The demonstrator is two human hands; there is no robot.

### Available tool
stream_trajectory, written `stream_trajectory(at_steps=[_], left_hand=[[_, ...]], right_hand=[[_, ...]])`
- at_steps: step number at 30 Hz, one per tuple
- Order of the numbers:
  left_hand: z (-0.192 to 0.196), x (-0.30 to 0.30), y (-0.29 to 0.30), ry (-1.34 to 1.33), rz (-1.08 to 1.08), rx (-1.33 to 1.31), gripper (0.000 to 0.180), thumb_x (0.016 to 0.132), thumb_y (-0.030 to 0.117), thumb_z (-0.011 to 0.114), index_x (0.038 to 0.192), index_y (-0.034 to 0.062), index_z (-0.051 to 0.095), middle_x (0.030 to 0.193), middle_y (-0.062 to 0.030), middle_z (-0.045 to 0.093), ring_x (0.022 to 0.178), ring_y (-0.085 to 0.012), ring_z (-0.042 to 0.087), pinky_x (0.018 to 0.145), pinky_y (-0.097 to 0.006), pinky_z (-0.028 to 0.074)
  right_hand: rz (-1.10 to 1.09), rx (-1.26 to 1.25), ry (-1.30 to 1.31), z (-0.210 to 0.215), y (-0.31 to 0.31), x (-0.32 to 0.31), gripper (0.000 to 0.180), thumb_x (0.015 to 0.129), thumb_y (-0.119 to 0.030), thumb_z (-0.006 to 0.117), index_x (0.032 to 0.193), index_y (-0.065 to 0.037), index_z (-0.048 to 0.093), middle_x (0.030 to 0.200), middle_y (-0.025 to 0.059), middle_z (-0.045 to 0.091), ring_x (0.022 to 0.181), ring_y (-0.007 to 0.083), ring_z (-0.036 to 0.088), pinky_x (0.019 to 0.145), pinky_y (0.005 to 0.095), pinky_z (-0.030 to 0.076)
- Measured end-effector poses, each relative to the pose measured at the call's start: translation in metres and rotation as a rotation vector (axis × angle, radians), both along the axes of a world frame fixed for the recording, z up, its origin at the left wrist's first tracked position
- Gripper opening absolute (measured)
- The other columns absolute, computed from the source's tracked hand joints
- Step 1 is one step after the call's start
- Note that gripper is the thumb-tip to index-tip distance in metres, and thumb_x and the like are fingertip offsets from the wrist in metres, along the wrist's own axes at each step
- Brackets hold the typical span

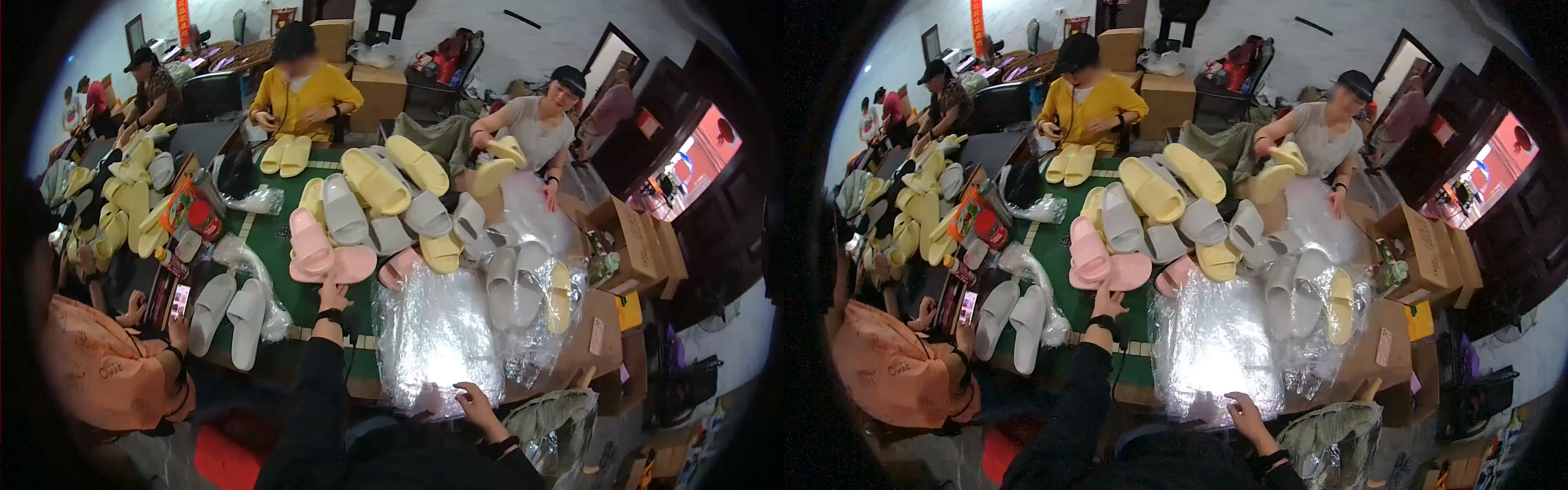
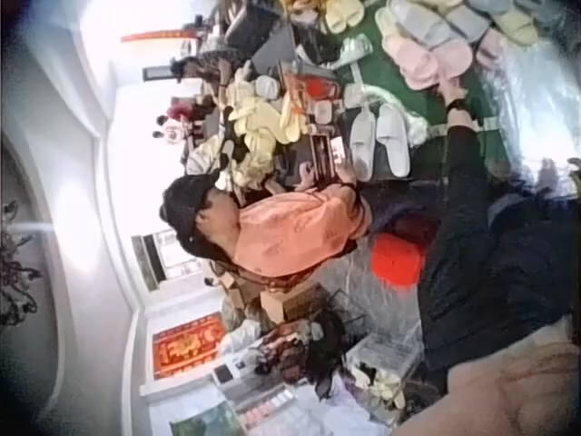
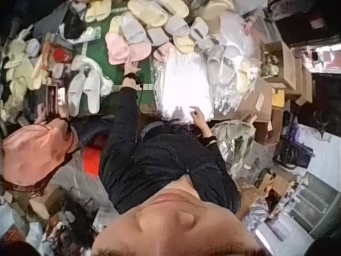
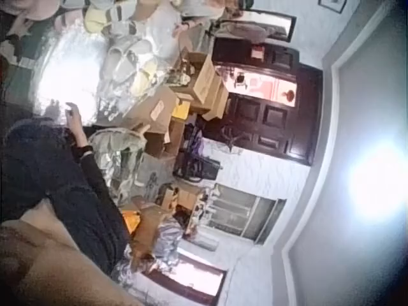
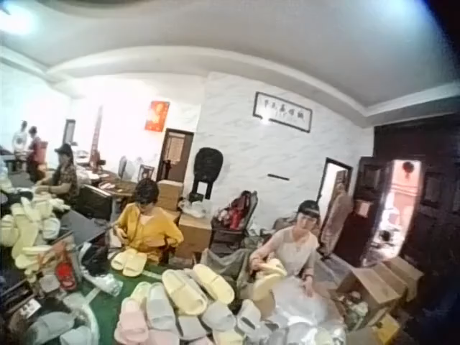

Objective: The recorder is packing various colored plastic slippers into plastic bags and then into a large sack for shipping.

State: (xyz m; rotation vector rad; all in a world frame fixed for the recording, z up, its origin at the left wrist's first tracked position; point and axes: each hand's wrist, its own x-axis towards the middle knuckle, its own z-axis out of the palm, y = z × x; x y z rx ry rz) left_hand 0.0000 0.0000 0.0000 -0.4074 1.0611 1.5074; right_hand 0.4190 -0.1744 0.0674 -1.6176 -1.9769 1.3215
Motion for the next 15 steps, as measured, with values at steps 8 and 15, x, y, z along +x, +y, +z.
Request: stream_trajectory(at_steps=[8,15], left_hand=[[0.021,0.001,-0.015,0.154,0.193,0.058,0.051,0.078,0.021,0.058,0.122,0.0141,0.033,0.128,-0.0095,0.034,0.116,-0.0276,0.039,0.094,-0.056,0.028],[0.029,-0.002,-0.043,0.853,0.135,0.102,0.035,0.082,0.023,0.060,0.105,-0.0025,0.054,0.097,-0.0065,0.056,0.089,-0.0134,0.050,0.078,-0.026,0.040]], right_hand=[[-0.084,-0.068,0.222,-0.011,0.017,-0.009,0.025,0.081,0.000,0.054,0.106,-0.002,0.055,0.102,0.0092,0.055,0.080,0.0175,0.061,0.068,0.0263,0.048],[0.132,-0.052,0.240,-0.025,0.020,-0.023,0.025,0.081,0.000,0.055,0.107,-0.003,0.055,0.102,0.0101,0.055,0.080,0.0188,0.062,0.066,0.0266,0.049]])
